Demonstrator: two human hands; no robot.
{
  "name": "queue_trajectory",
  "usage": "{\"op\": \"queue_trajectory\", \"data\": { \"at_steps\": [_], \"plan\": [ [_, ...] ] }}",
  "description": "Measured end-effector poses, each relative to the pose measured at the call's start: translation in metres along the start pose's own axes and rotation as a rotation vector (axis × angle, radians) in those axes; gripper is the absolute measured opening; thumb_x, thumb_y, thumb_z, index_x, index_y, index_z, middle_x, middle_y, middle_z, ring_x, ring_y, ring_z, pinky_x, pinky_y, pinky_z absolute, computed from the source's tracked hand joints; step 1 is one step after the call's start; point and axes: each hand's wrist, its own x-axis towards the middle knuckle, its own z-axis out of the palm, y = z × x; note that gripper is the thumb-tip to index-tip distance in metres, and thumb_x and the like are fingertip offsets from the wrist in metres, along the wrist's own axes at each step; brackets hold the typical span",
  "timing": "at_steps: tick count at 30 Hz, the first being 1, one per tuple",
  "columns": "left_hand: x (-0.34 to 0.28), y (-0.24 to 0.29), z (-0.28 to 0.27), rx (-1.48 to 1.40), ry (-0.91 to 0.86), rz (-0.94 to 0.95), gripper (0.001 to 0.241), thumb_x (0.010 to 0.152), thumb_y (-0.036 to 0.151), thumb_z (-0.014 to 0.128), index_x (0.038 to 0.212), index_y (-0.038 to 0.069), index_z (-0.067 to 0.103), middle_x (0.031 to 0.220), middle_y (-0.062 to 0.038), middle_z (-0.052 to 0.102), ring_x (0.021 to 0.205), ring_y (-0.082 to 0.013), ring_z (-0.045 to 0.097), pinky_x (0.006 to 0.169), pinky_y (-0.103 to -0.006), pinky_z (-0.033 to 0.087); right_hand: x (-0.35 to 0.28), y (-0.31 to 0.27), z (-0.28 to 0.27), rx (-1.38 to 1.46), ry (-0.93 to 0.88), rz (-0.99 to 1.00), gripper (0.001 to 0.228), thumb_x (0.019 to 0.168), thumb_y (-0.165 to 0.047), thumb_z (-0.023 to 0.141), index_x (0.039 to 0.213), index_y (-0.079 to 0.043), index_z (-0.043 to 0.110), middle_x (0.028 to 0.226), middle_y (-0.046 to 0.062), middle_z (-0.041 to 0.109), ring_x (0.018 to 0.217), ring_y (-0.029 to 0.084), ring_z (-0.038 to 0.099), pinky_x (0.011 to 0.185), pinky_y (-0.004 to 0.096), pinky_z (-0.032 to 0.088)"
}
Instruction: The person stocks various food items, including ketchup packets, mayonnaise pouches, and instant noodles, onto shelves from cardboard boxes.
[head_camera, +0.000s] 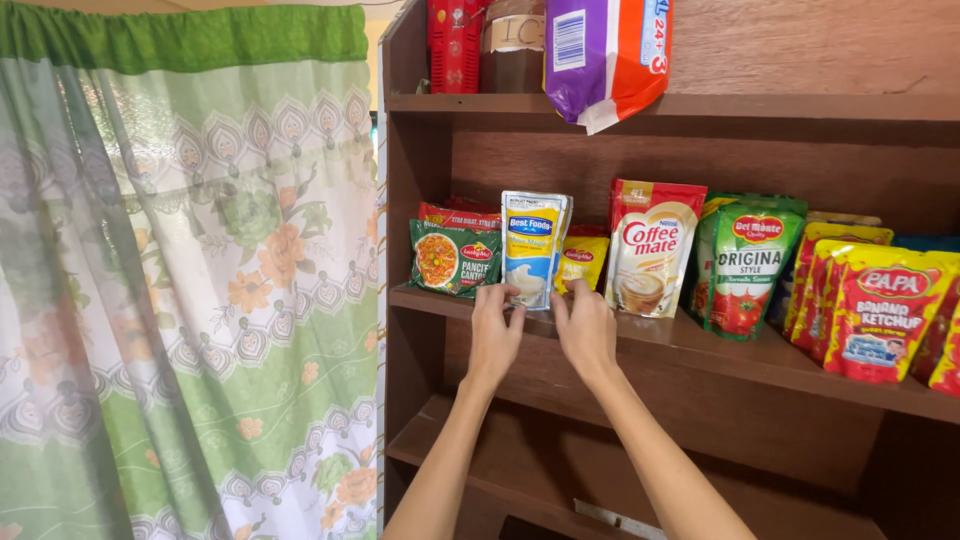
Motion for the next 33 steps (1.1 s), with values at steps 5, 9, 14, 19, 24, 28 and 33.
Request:
{"op": "queue_trajectory", "data": {
  "at_steps": [5, 9, 14, 19, 24, 28, 33],
  "plan": [
    [-0.016, 0.036, -0.009, -0.132, -0.029, 0.034, 0.015, 0.09, 0.002, 0.069, 0.104, -0.003, 0.067, 0.103, -0.015, 0.068, 0.091, -0.0251, 0.072, 0.079, -0.0314, 0.059, -0.018, -0.009, -0.025, 0.357, 0.036, -0.002, 0.018, 0.093, -0.013, 0.07, 0.101, 0.003, 0.07, 0.089, 0.019, 0.076, 0.079, 0.029, 0.075, 0.07, 0.04, 0.057],
    [-0.045, 0.086, -0.019, -0.24, -0.117, -0.018, 0.01, 0.09, 0.005, 0.07, 0.097, -0.001, 0.071, 0.093, -0.011, 0.072, 0.08, -0.0217, 0.071, 0.072, -0.031, 0.055, -0.058, -0.025, -0.066, 0.416, 0.003, -0.025, 0.013, 0.092, -0.009, 0.069, 0.1, 0.002, 0.071, 0.088, 0.014, 0.076, 0.073, 0.021, 0.073, 0.067, 0.032, 0.055],
    [-0.098, 0.109, -0.026, -0.215, -0.233, -0.016, 0.01, 0.089, 0.007, 0.071, 0.097, 0.0, 0.072, 0.092, -0.01, 0.071, 0.077, -0.0206, 0.068, 0.068, -0.0317, 0.052, -0.116, -0.012, -0.106, 0.375, -0.071, 0.013, 0.01, 0.092, -0.006, 0.069, 0.099, 0.001, 0.071, 0.088, 0.012, 0.075, 0.068, 0.019, 0.068, 0.062, 0.031, 0.054],
    [-0.171, 0.107, -0.024, -0.232, -0.384, -0.028, 0.011, 0.093, 0.011, 0.071, 0.098, 0.001, 0.072, 0.094, -0.012, 0.07, 0.082, -0.0239, 0.069, 0.073, -0.0334, 0.054, -0.2, 0.015, -0.13, 0.331, -0.159, -0.05, 0.009, 0.095, -0.004, 0.069, 0.101, 0.001, 0.07, 0.091, 0.011, 0.074, 0.075, 0.014, 0.071, 0.064, 0.029, 0.057],
    [-0.249, 0.099, -0.016, -0.328, -0.485, -0.182, 0.012, 0.095, 0.012, 0.069, 0.099, 0.001, 0.071, 0.098, -0.012, 0.072, 0.089, -0.0244, 0.071, 0.079, -0.0339, 0.055, -0.279, 0.037, -0.134, 0.438, -0.258, 0.276, 0.009, 0.096, -0.004, 0.066, 0.102, 0.002, 0.07, 0.085, 0.007, 0.076, 0.071, 0.011, 0.072, 0.062, 0.027, 0.058],
    [-0.332, 0.087, -0.01, -0.413, -0.51, -0.281, 0.014, 0.096, 0.012, 0.069, 0.102, 0.0, 0.071, 0.103, -0.013, 0.074, 0.098, -0.0238, 0.072, 0.088, -0.0336, 0.055, -0.375, 0.042, -0.146, 0.56, -0.261, 0.557, 0.011, 0.098, -0.002, 0.063, 0.107, 0.003, 0.067, 0.091, 0.005, 0.074, 0.077, 0.009, 0.069, 0.066, 0.026, 0.059],
    [-0.407, 0.086, -0.008, -0.397, -0.616, -0.541, 0.014, 0.097, 0.012, 0.07, 0.105, 0.001, 0.073, 0.102, -0.012, 0.074, 0.092, -0.0223, 0.072, 0.08, -0.0328, 0.056, -0.481, 0.072, -0.134, 0.71, -0.214, 0.842, 0.011, 0.103, -0.001, 0.061, 0.113, 0.003, 0.063, 0.096, 0.005, 0.07, 0.081, 0.008, 0.066, 0.07, 0.024, 0.058]
  ]
}}
